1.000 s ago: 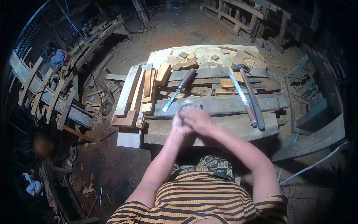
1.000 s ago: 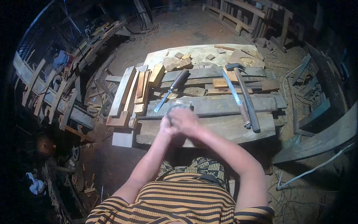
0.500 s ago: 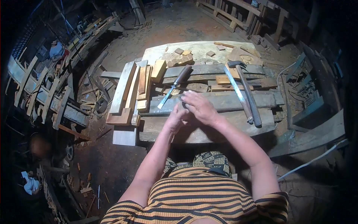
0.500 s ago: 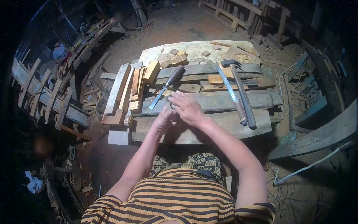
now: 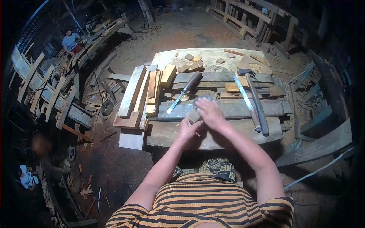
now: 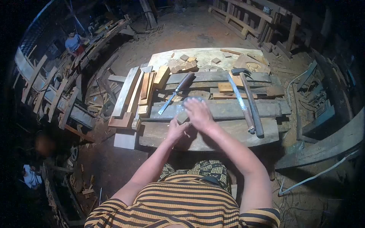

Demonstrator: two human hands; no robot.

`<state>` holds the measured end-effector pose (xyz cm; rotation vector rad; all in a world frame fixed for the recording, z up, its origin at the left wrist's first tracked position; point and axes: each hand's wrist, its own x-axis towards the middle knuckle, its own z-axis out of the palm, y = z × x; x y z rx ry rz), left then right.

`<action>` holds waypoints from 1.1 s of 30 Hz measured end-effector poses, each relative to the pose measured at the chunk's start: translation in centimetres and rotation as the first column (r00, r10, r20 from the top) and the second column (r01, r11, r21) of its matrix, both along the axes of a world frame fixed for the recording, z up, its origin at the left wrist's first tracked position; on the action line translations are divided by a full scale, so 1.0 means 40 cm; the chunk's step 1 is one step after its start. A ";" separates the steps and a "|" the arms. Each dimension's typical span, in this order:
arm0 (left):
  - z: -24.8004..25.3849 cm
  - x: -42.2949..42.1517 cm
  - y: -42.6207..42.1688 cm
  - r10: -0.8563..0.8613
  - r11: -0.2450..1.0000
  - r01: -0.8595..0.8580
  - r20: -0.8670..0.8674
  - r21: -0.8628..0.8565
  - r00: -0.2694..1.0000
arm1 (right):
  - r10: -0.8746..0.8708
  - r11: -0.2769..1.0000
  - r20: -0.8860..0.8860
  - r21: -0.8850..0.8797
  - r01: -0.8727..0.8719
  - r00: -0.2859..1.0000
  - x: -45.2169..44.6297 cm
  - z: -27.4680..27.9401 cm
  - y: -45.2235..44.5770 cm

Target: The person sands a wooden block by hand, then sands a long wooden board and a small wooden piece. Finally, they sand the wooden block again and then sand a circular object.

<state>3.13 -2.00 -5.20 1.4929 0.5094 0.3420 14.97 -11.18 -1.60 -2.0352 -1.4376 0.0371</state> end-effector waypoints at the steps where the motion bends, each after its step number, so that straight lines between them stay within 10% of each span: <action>1: -0.017 0.004 0.003 0.025 0.991 -0.028 0.020 0.133 0.999 | 0.078 0.986 -0.035 -0.143 -0.082 0.996 -0.039 0.035 -0.010; 3: -0.120 0.012 0.031 0.048 0.965 -0.056 0.038 0.258 0.998 | 0.203 0.959 0.197 0.156 -0.235 0.959 -0.153 0.012 -0.048; 5: -0.292 0.019 0.085 -0.138 0.206 -0.190 0.220 0.960 0.966 | 0.259 0.946 0.187 0.151 -0.288 0.948 -0.128 -0.002 -0.050; 6: -0.151 0.009 0.042 0.012 0.764 -0.064 0.084 0.642 0.996 | 0.177 0.983 0.064 0.044 -0.180 0.982 -0.087 0.026 -0.041; 7: 0.001 0.002 -0.009 0.045 0.999 -0.042 -0.116 0.031 0.992 | 0.075 0.994 -0.048 -0.076 -0.078 0.996 -0.046 0.052 -0.039; 8: -0.007 0.007 -0.017 0.081 0.990 -0.087 0.061 0.108 0.995 | -0.083 0.980 0.055 0.186 0.071 0.995 -0.027 0.040 -0.025; 11: -0.006 0.009 -0.018 0.104 0.994 -0.103 -0.027 0.031 0.994 | -0.002 1.000 0.000 0.011 0.002 1.000 -0.045 0.023 -0.032; 13: -0.166 0.025 0.031 -0.068 0.718 -0.190 0.339 0.670 0.938 | 0.083 0.971 0.240 0.199 -0.133 0.967 -0.132 -0.021 -0.043; 15: -0.186 0.049 0.019 0.109 0.994 -0.085 0.440 -0.074 0.891 | 0.204 0.951 0.175 0.199 -0.238 0.963 -0.123 -0.002 -0.058; 17: -0.015 0.010 0.005 0.103 0.984 -0.088 -0.092 0.154 0.990 | 0.110 0.994 0.028 0.021 -0.111 0.994 -0.029 0.020 -0.053; 20: 0.079 0.018 -0.026 0.301 0.944 -0.311 -0.093 -0.111 0.949 | -0.080 0.963 -0.489 0.186 0.194 0.868 0.093 -0.028 -0.051; 26: -0.054 0.011 0.079 0.313 0.832 -0.332 -0.118 -0.444 0.942 | -0.119 0.910 -0.307 0.347 0.228 0.944 0.034 -0.072 -0.058; 28: -0.134 0.009 0.152 -0.029 0.338 -0.005 -0.016 -0.941 0.999 | -0.092 0.920 -0.137 0.368 0.137 0.986 -0.032 -0.087 -0.050; 29: -0.096 0.010 0.113 -0.031 0.338 -0.006 -0.018 -0.941 0.999 | -0.037 0.925 -0.027 0.376 0.044 0.999 -0.076 -0.083 -0.047; 31: 0.025 0.009 0.003 0.391 0.295 -0.174 -0.047 -0.939 0.919 | 0.077 0.943 0.133 0.311 -0.115 0.988 -0.165 -0.043 -0.064; 33: -0.065 0.017 0.051 0.350 0.306 -0.099 0.015 -0.947 0.937 | 0.152 0.942 0.073 0.290 -0.167 0.986 -0.165 -0.045 -0.058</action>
